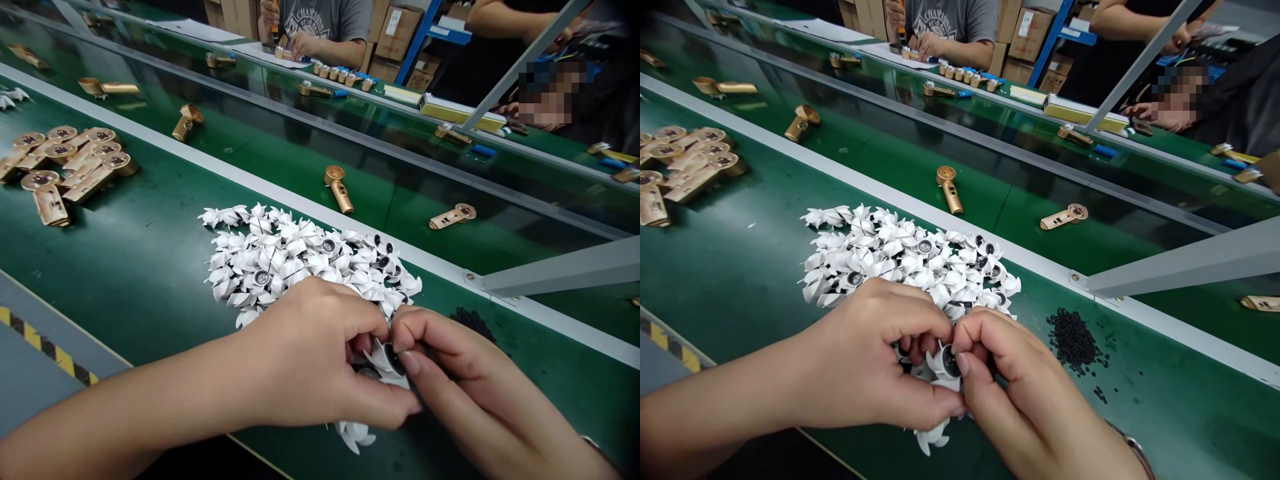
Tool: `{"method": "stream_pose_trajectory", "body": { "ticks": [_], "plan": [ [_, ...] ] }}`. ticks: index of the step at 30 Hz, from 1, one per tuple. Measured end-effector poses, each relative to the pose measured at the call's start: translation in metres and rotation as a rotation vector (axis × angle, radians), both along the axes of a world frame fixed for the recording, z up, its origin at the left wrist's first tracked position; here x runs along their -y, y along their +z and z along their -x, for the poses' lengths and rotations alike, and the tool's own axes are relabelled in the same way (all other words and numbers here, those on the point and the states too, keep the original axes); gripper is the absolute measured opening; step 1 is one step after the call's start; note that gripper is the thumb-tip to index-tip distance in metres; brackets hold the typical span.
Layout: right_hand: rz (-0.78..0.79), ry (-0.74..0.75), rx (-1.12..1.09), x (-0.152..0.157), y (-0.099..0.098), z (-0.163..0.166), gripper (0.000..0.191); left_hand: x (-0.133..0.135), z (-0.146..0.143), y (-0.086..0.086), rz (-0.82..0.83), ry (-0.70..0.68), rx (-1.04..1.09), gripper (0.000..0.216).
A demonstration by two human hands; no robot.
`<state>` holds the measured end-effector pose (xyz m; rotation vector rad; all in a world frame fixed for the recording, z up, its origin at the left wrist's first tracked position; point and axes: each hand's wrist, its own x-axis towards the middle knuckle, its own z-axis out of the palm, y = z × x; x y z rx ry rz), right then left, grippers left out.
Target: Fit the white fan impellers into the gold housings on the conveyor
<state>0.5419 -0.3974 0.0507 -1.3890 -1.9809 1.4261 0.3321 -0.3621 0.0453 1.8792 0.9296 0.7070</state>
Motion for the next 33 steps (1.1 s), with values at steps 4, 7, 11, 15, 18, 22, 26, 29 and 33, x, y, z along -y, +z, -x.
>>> {"method": "stream_pose_trajectory", "body": {
  "ticks": [4,7,11,15,18,22,26,29,33],
  "plan": [
    [0.024,0.004,0.01,0.002,0.0,-0.001,0.022,0.0,0.0,-0.001,0.013,0.004,0.012,0.025],
    [0.037,0.007,0.008,0.002,0.0,-0.002,0.023,0.0,0.001,-0.001,0.029,-0.001,0.029,0.019],
    [0.051,-0.006,0.004,-0.003,0.0,-0.003,0.023,0.0,0.001,-0.002,0.022,-0.015,0.056,0.018],
    [-0.089,-0.014,-0.074,-0.006,0.004,-0.004,0.012,0.0,0.002,-0.002,0.008,0.006,0.102,0.015],
    [-0.366,0.057,-0.1,-0.001,0.01,-0.005,0.03,-0.002,0.005,-0.003,0.062,0.043,0.159,0.018],
    [-0.621,0.056,0.056,-0.024,0.012,-0.013,0.034,-0.008,0.013,0.001,0.171,0.111,0.228,0.023],
    [-0.636,-0.488,0.625,-0.123,-0.004,-0.035,0.039,-0.014,0.022,0.003,0.232,0.14,0.324,0.028],
    [-0.528,-0.524,0.739,-0.202,-0.019,-0.049,0.049,-0.016,0.028,0.0,0.408,0.08,0.4,0.033],
    [-0.406,-0.432,0.764,-0.24,-0.025,-0.048,0.039,-0.017,0.032,-0.002,0.602,0.015,0.399,0.04]
  ]
}}
